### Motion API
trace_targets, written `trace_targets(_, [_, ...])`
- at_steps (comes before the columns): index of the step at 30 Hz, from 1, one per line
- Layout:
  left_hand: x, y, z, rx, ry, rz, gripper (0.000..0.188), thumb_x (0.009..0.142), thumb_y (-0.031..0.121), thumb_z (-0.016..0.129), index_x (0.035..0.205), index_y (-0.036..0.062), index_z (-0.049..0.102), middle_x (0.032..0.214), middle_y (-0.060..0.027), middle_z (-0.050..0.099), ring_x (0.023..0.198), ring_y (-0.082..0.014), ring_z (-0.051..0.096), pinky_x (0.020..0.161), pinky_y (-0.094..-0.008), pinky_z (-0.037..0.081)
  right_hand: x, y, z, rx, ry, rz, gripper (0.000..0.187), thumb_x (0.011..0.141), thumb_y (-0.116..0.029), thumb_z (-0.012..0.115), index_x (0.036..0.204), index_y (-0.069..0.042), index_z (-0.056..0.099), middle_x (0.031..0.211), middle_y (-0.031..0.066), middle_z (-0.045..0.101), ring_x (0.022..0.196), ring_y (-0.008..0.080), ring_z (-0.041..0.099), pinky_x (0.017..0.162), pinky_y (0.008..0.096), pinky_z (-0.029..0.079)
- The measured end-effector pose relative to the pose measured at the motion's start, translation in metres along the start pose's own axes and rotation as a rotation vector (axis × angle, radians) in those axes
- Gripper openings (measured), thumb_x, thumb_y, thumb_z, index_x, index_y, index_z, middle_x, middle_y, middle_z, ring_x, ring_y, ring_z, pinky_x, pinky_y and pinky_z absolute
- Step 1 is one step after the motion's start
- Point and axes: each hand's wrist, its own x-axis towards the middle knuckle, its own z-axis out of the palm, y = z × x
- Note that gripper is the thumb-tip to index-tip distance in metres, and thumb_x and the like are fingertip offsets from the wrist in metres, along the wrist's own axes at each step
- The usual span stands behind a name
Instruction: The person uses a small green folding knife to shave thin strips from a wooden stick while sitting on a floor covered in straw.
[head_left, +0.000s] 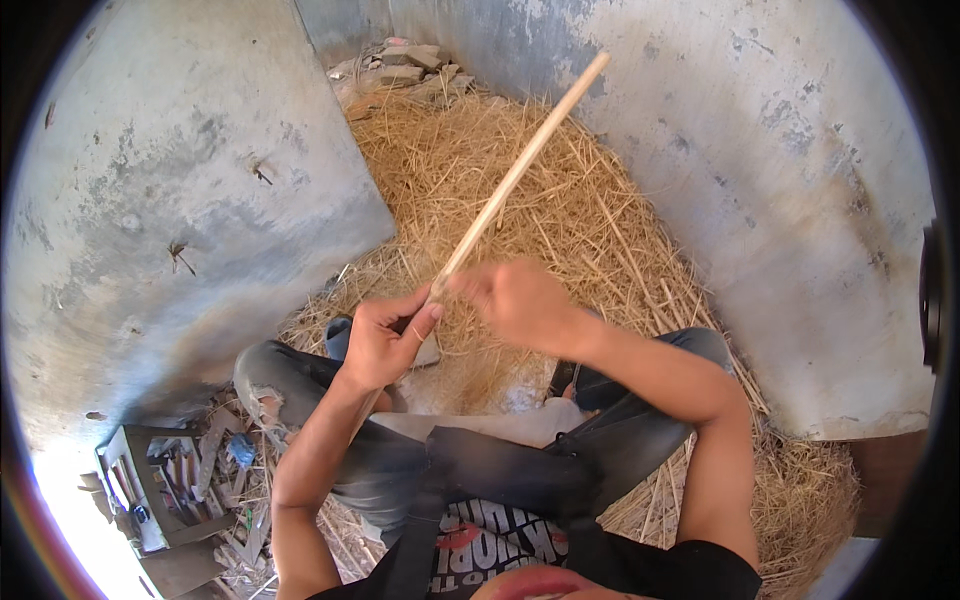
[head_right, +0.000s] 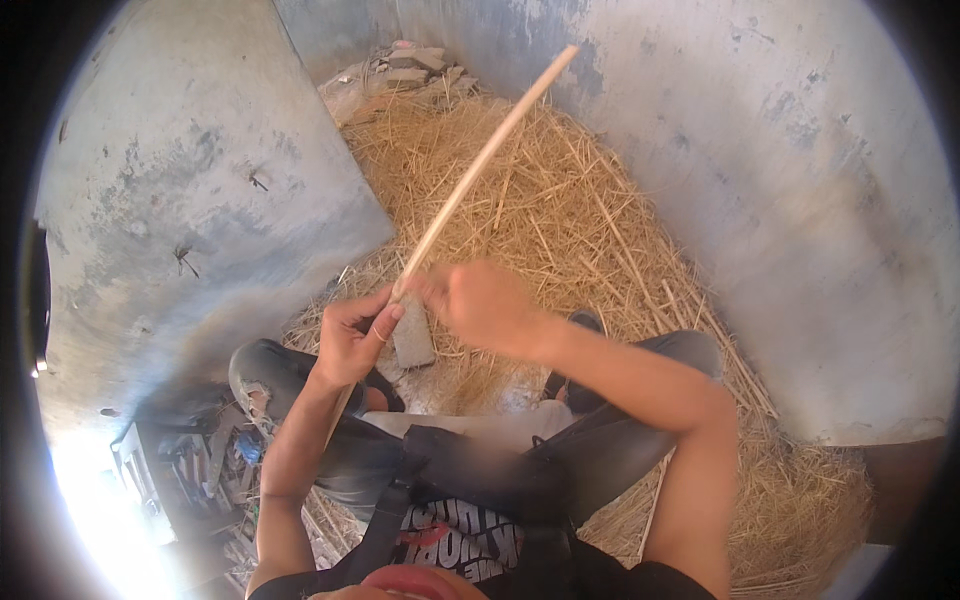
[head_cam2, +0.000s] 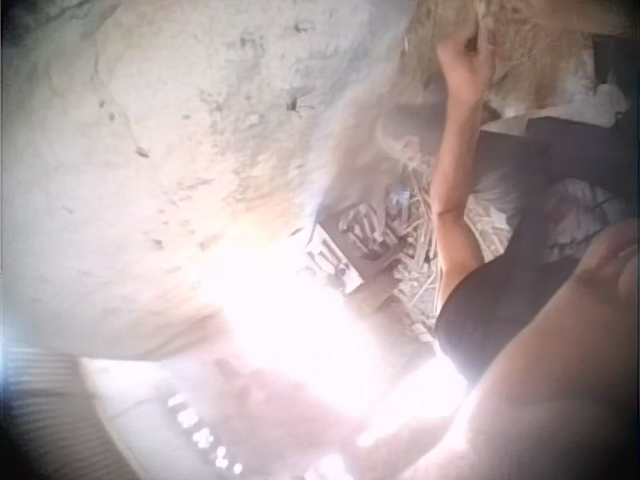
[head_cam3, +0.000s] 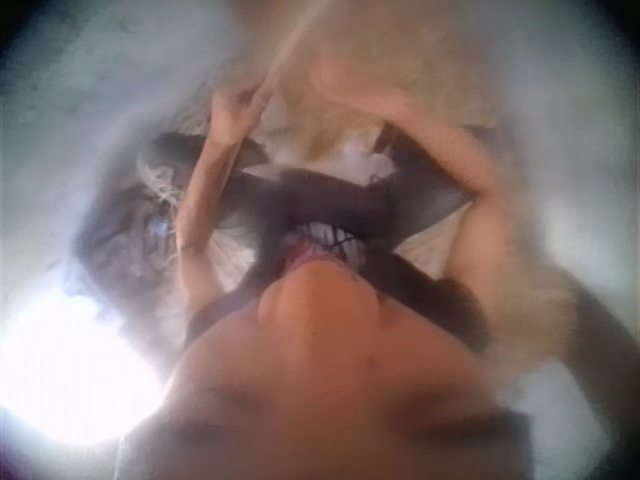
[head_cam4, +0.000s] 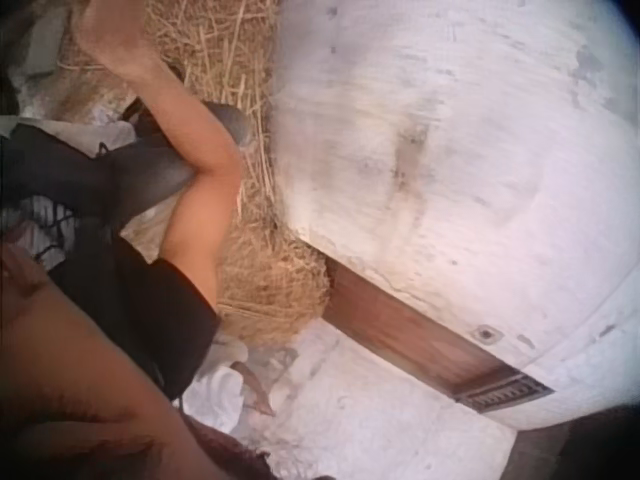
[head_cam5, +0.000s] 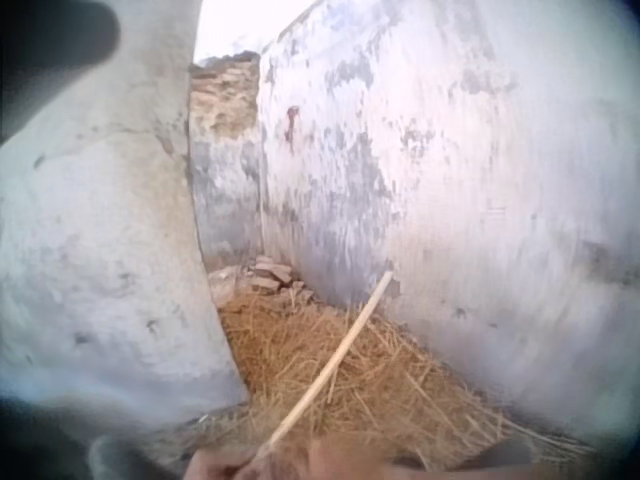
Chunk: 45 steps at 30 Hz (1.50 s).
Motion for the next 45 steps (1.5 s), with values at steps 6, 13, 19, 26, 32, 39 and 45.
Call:
trace_targets(6, [0.0,0.001,0.003,-0.031,-0.027,0.026,0.036,0.099,0.013,0.072,0.132,-0.0001,0.068,0.073,0.0089,0.052,0.065,-0.0014,0.041,0.055,-0.0223,0.035,0.015,0.017,-0.021,0.176,0.258,-0.096,0.065,0.108,-0.054,0.041,0.108,0.0,0.076,0.061,0.0225,0.063,0.059,0.0408,0.067,0.054,0.0481,0.052])
trace_targets(13, [-0.007,-0.009,0.0,-0.032,-0.019,-0.075,0.037,0.101,0.017,0.07,0.133,-0.0001,0.067,0.069,0.0068,0.052,0.064,-0.0022,0.044,0.055,-0.0229,0.036,0.017,0.01,-0.024,0.289,0.122,0.085,0.077,0.106,-0.064,0.036,0.079,0.0,0.069,0.052,0.0116,0.055,0.049,0.0274,0.058,0.052,0.0456,0.048])
trace_targets(19, [-0.009,-0.014,0.002,-0.182,-0.117,-0.075,0.045,0.107,0.029,0.059,0.139,-0.0029,0.061,0.063,0.0053,0.047,0.057,-0.0033,0.043,0.051,-0.0241,0.035,0.035,0.033,-0.072,0.986,0.231,0.23,0.052,0.101,-0.058,0.058,0.087,-0.009,0.061,0.052,-0.0091,0.033,0.04,0.0032,0.03,0.038,0.023,0.025])
trace_targets(26, [-0.009,-0.006,0.006,-0.323,-0.22,-0.165,0.047,0.108,0.033,0.055,0.139,-0.0033,0.059,0.056,0.008,0.041,0.046,-0.0022,0.035,0.045,-0.0235,0.027,0.037,0.053,-0.067,0.776,0.586,0.278,0.041,0.094,-0.045,0.076,0.096,-0.008,0.059,0.055,-0.0097,0.039,0.04,0.002,0.033,0.038,0.0218,0.025])
trace_targets(32, [-0.008,-0.001,0.013,-0.288,-0.284,-0.201,0.046,0.109,0.034,0.054,0.136,-0.003,0.062,0.053,0.0079,0.042,0.043,-0.003,0.036,0.043,-0.0235,0.028,0.033,0.049,-0.054,1.022,0.404,0.34,0.046,0.096,-0.048,0.073,0.1,-0.004,0.06,0.055,-0.0093,0.035,0.041,0.0036,0.033,0.04,0.0223,0.025])
trace_targets(39, [-0.011,-0.016,0.003,-0.313,-0.388,-0.295,0.055,0.112,0.044,0.041,0.131,-0.0011,0.067,0.067,0.0004,0.061,0.055,-0.0088,0.057,0.057,-0.023,0.045,0.032,0.046,-0.05,1.153,0.252,0.381,0.046,0.097,-0.052,0.069,0.089,-0.008,0.06,0.055,-0.0096,0.034,0.043,0.0038,0.033,0.04,0.0226,0.027])
trace_targets(45, [0.006,-0.015,-0.013,-0.215,-0.094,-0.262,0.045,0.111,0.03,0.046,0.141,-0.0013,0.057,0.081,-0.0068,0.069,0.064,-0.0162,0.067,0.061,-0.0295,0.05,0.025,0.029,-0.04,1.183,0.074,0.318,0.045,0.101,-0.051,0.064,0.084,-0.011,0.053,0.055,-0.0103,0.028,0.044,0.004,0.031,0.042,0.0235,0.026])
